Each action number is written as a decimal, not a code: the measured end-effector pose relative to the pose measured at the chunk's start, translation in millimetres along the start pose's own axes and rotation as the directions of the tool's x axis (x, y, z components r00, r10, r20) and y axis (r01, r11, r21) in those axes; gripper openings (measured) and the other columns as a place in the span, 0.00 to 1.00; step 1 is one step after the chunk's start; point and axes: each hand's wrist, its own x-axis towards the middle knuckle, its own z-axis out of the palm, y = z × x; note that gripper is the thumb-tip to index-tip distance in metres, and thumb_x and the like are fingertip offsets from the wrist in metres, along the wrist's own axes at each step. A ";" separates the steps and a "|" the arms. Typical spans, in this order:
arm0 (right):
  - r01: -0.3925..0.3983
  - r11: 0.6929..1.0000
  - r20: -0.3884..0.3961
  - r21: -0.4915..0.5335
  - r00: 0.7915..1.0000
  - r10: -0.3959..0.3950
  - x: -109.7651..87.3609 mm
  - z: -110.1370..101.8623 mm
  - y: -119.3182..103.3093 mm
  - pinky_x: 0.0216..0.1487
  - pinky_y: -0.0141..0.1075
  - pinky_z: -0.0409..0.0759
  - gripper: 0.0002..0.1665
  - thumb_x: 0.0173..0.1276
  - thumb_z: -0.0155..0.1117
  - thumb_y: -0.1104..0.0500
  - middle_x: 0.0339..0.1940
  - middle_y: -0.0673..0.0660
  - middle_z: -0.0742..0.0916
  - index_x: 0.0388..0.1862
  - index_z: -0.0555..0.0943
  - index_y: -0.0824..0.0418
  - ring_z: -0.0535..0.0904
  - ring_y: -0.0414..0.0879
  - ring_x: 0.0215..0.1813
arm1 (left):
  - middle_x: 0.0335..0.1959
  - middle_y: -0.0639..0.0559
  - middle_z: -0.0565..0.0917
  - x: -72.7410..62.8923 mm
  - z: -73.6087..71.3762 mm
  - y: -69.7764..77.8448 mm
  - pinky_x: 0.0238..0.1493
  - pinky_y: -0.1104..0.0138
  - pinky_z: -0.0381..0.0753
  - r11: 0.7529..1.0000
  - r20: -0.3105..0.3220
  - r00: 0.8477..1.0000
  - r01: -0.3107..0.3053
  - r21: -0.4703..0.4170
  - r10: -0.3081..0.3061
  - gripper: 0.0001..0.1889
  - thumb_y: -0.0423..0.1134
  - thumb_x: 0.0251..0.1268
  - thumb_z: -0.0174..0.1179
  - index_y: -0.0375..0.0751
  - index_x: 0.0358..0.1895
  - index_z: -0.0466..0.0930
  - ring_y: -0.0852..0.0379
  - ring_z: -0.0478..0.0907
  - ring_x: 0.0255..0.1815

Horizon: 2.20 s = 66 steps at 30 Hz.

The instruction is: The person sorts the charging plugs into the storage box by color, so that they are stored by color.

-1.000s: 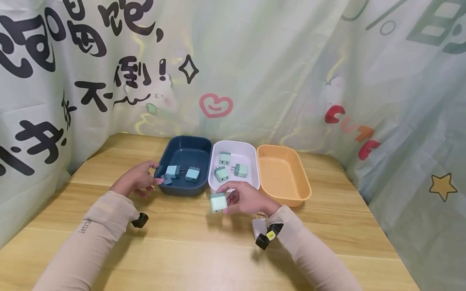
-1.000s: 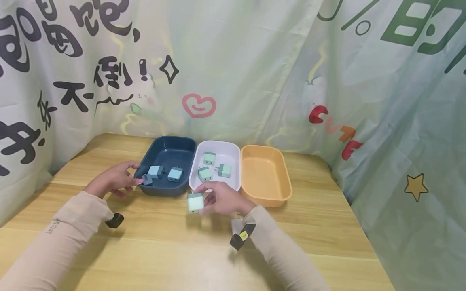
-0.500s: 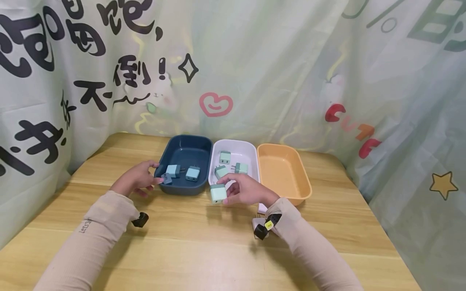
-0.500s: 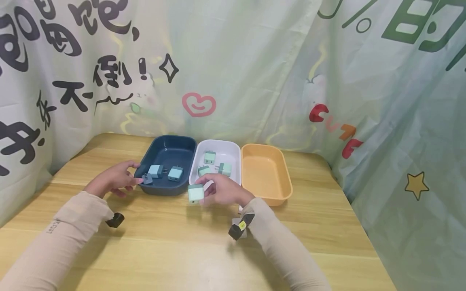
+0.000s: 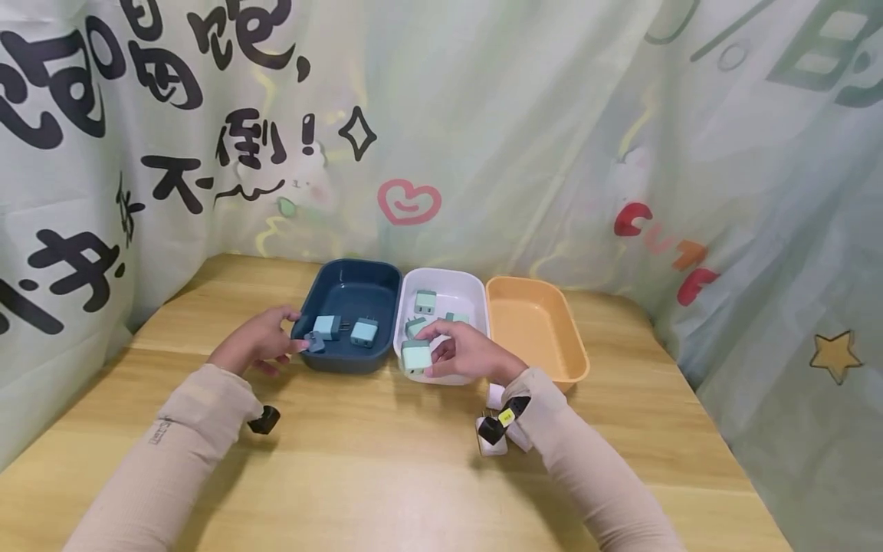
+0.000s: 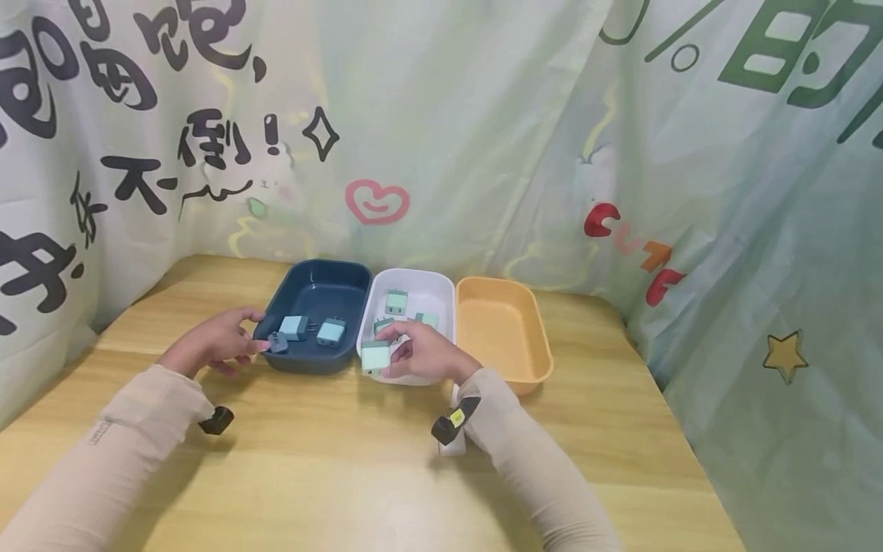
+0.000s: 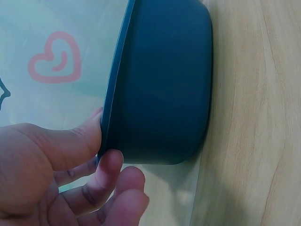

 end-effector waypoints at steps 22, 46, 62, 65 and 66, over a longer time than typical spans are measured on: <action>-0.055 0.996 -0.004 -0.068 0.998 0.055 22.6 -23.1 9.8 0.50 0.36 0.79 0.29 0.53 0.77 0.67 0.49 0.58 0.79 0.55 0.78 0.65 0.81 0.49 0.41 | 0.40 0.38 0.73 1.1 0.6 -1.8 0.33 0.55 0.84 1.000 -0.011 1.000 0.014 0.013 -0.013 0.37 0.37 0.67 0.62 0.35 0.72 0.50 0.44 0.75 0.39; -0.117 0.988 0.038 -0.106 0.992 0.121 40.4 -48.7 18.8 0.53 0.38 0.77 0.30 0.54 0.74 0.70 0.48 0.61 0.80 0.57 0.77 0.68 0.79 0.56 0.47 | 0.39 0.39 0.72 1.1 1.3 -2.8 0.33 0.56 0.84 1.000 -0.008 1.000 0.018 -0.001 -0.018 0.37 0.37 0.67 0.62 0.35 0.73 0.50 0.46 0.74 0.37; -0.176 0.978 0.108 -0.114 0.976 0.188 57.0 -63.7 30.8 0.53 0.39 0.73 0.29 0.50 0.74 0.70 0.47 0.59 0.81 0.53 0.78 0.67 0.72 0.60 0.56 | 0.40 0.38 0.72 1.9 0.7 -1.6 0.33 0.56 0.84 1.000 -0.010 1.000 0.026 0.000 -0.026 0.37 0.37 0.67 0.62 0.36 0.72 0.51 0.45 0.75 0.37; -0.189 0.974 0.122 -0.129 0.971 0.204 59.5 -67.0 30.8 0.54 0.38 0.72 0.29 0.50 0.74 0.69 0.47 0.59 0.81 0.53 0.78 0.67 0.71 0.60 0.57 | 0.40 0.38 0.72 1.4 0.6 -0.6 0.33 0.56 0.84 1.000 -0.014 1.000 0.024 0.000 -0.024 0.36 0.37 0.67 0.62 0.35 0.72 0.52 0.44 0.75 0.38; -0.197 0.971 0.125 -0.134 0.969 0.214 60.1 -67.9 30.3 0.54 0.38 0.71 0.29 0.50 0.74 0.69 0.47 0.59 0.81 0.53 0.78 0.67 0.71 0.60 0.58 | 0.40 0.38 0.72 1.3 0.6 -0.4 0.33 0.56 0.83 1.000 -0.014 1.000 0.022 -0.002 -0.022 0.36 0.37 0.67 0.62 0.35 0.72 0.52 0.44 0.75 0.38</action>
